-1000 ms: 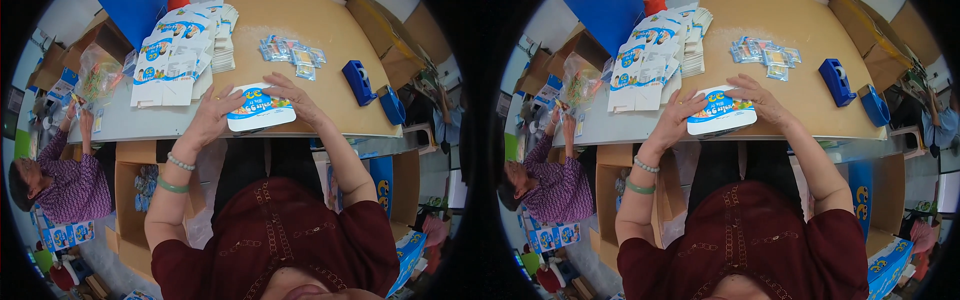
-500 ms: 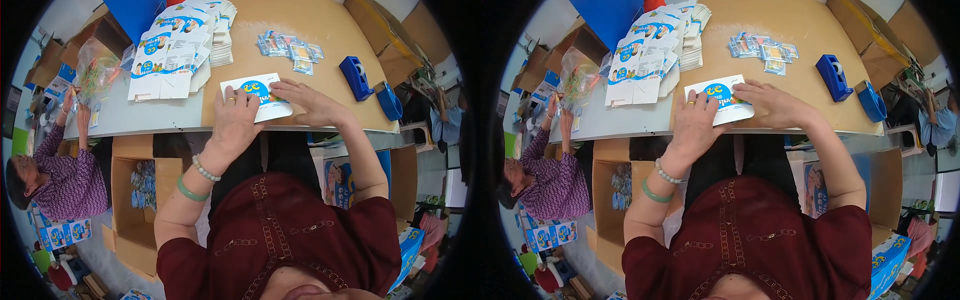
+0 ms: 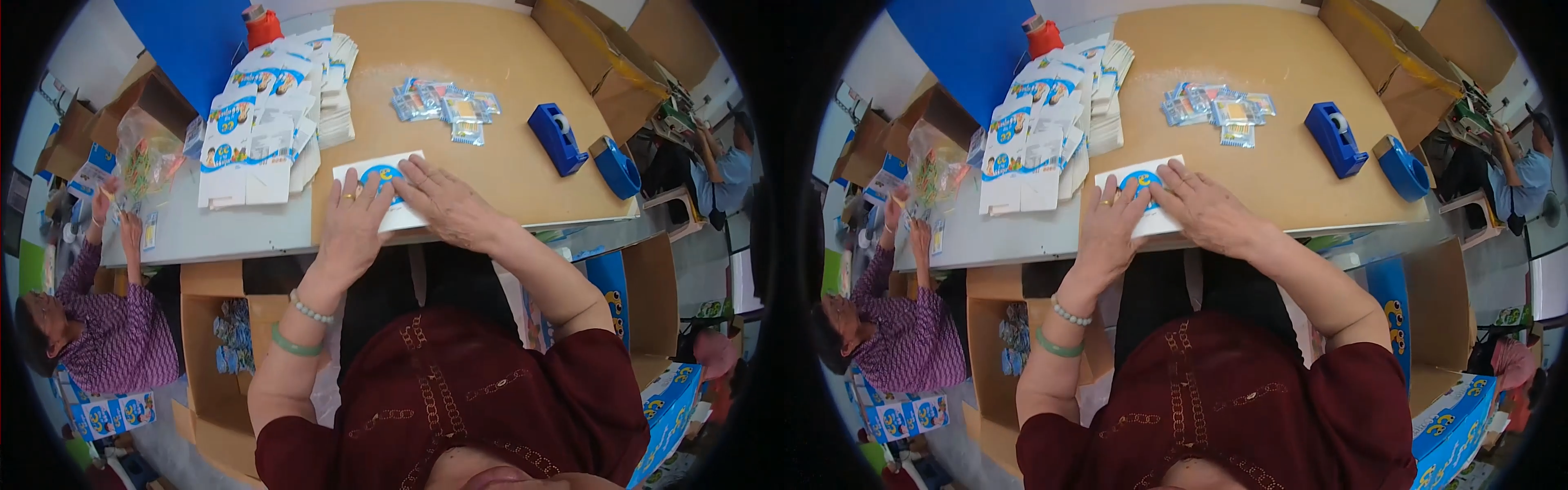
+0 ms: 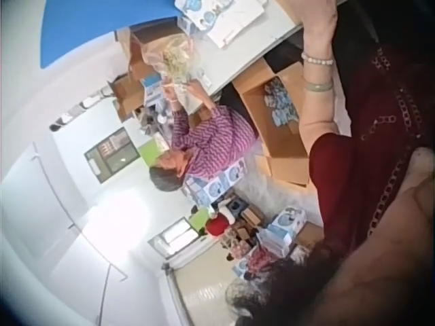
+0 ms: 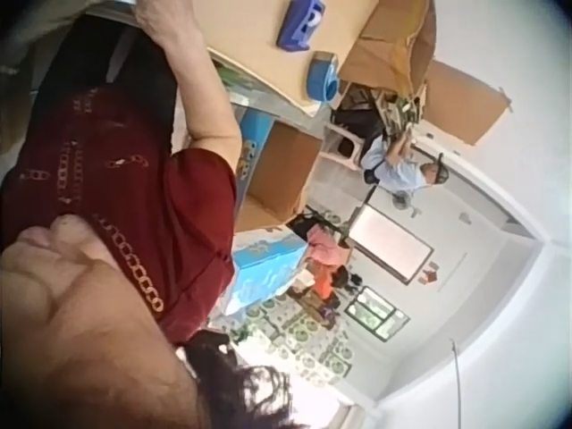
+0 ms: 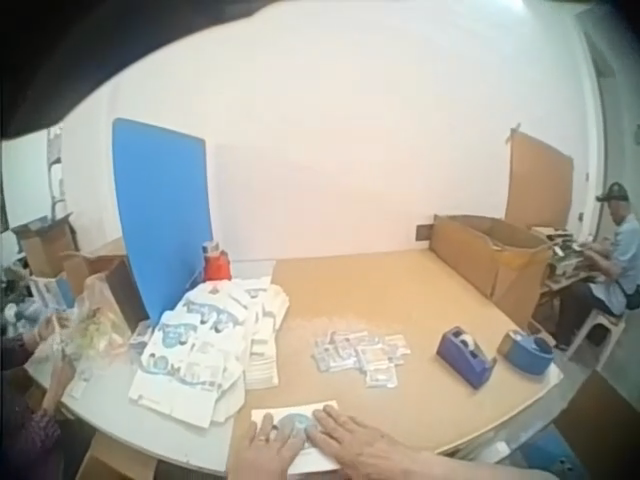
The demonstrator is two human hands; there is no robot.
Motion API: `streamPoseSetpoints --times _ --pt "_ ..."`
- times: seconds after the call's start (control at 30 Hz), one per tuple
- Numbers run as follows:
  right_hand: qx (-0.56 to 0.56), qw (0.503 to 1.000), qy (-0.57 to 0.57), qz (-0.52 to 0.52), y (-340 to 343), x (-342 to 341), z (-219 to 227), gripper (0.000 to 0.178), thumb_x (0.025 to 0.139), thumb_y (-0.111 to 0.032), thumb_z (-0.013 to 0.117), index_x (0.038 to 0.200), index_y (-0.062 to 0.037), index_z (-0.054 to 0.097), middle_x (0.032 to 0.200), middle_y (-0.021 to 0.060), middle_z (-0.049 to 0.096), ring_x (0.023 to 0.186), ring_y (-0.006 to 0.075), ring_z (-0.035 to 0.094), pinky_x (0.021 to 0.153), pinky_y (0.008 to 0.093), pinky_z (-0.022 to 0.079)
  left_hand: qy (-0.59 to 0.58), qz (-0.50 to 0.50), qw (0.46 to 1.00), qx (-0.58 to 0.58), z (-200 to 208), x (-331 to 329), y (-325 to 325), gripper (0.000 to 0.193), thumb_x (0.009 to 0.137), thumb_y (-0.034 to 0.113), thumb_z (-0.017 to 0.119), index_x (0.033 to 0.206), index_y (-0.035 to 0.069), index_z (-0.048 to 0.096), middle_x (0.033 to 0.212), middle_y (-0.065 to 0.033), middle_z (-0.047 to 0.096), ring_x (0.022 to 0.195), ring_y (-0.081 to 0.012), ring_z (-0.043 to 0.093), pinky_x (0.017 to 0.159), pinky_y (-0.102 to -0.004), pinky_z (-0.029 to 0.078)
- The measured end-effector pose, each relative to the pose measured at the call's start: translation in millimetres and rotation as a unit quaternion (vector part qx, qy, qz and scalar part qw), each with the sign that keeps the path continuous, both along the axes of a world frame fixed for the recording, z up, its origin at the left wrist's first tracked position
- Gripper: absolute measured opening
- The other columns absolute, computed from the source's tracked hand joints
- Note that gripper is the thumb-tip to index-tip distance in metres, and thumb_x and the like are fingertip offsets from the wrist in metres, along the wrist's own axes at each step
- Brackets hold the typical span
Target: The person folds a flat cardboard sheet into a small box, packs pouches into the box, closes the box flaps, and places the filled boxes into a larger shipping carton.
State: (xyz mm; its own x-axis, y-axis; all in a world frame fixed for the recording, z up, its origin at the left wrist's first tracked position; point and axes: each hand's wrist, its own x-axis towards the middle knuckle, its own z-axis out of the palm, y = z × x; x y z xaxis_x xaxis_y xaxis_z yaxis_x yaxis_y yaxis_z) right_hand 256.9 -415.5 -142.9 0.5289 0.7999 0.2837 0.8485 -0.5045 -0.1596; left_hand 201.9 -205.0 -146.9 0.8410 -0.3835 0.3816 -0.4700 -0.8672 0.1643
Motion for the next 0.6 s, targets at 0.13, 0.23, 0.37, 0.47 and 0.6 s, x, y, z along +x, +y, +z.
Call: streamPoseSetpoints --times 0.13,0.23,0.37,0.47,0.6 --pt "0.004 1.0 0.024 -0.011 4.2 7.2 2.3 0.065 0.075 0.0 0.059 0.137 -0.0001 0.04 0.146 0.0216 0.035 0.138 0.035 0.031 0.113 0.0409 0.028 -0.045 0.006 0.999 -0.012 -3.5 4.5 -0.2 0.056 0.073 0.015 0.068 0.126 0.008 0.054 0.125 -0.0159 0.054 0.119 -0.0429 0.045 0.101 -0.0554 0.034" --pt "-0.005 1.0 0.014 -0.017 1.6 12.0 7.1 0.063 0.075 0.001 0.057 0.136 -0.0028 0.043 0.145 0.0184 0.038 0.136 0.0325 0.034 0.113 0.0397 0.029 -0.121 0.001 0.992 -0.046 -9.1 11.4 -2.0 0.041 0.075 0.013 0.06 0.116 0.008 0.06 0.113 -0.014 0.059 0.112 -0.0423 0.049 0.096 -0.0531 0.039" --pt "-0.018 0.998 -0.052 -0.022 4.0 9.3 1.8 0.056 0.081 -0.006 0.062 0.134 -0.0059 0.047 0.141 0.0158 0.044 0.134 0.033 0.037 0.107 0.04 0.037 -0.192 -0.023 0.98 -0.041 -15.7 11.7 -1.5 0.025 0.078 0.013 0.058 0.099 -0.001 0.059 0.102 -0.0165 0.06 0.102 -0.0439 0.055 0.092 -0.052 0.041" --pt "-0.027 0.997 -0.066 -0.012 7.9 5.6 -2.1 0.054 0.079 0.002 0.056 0.133 -0.0046 0.048 0.141 0.015 0.045 0.134 0.0321 0.039 0.108 0.0386 0.037 -0.252 0.026 0.967 -0.015 -21.9 6.9 -2.7 0.023 0.077 0.011 0.059 0.097 -0.001 0.059 0.098 -0.0134 0.06 0.098 -0.0398 0.058 0.087 -0.0457 0.047" --pt "-0.057 0.996 -0.067 -0.024 15.4 -8.0 3.0 0.055 0.078 0.006 0.054 0.132 -0.0043 0.05 0.14 0.0137 0.047 0.133 0.031 0.041 0.107 0.0376 0.038 -0.218 0.031 0.975 0.008 -24.3 -1.5 0.4 0.019 0.078 0.012 0.058 0.092 -0.001 0.06 0.093 -0.0154 0.06 0.095 -0.0393 0.059 0.084 -0.0449 0.047"
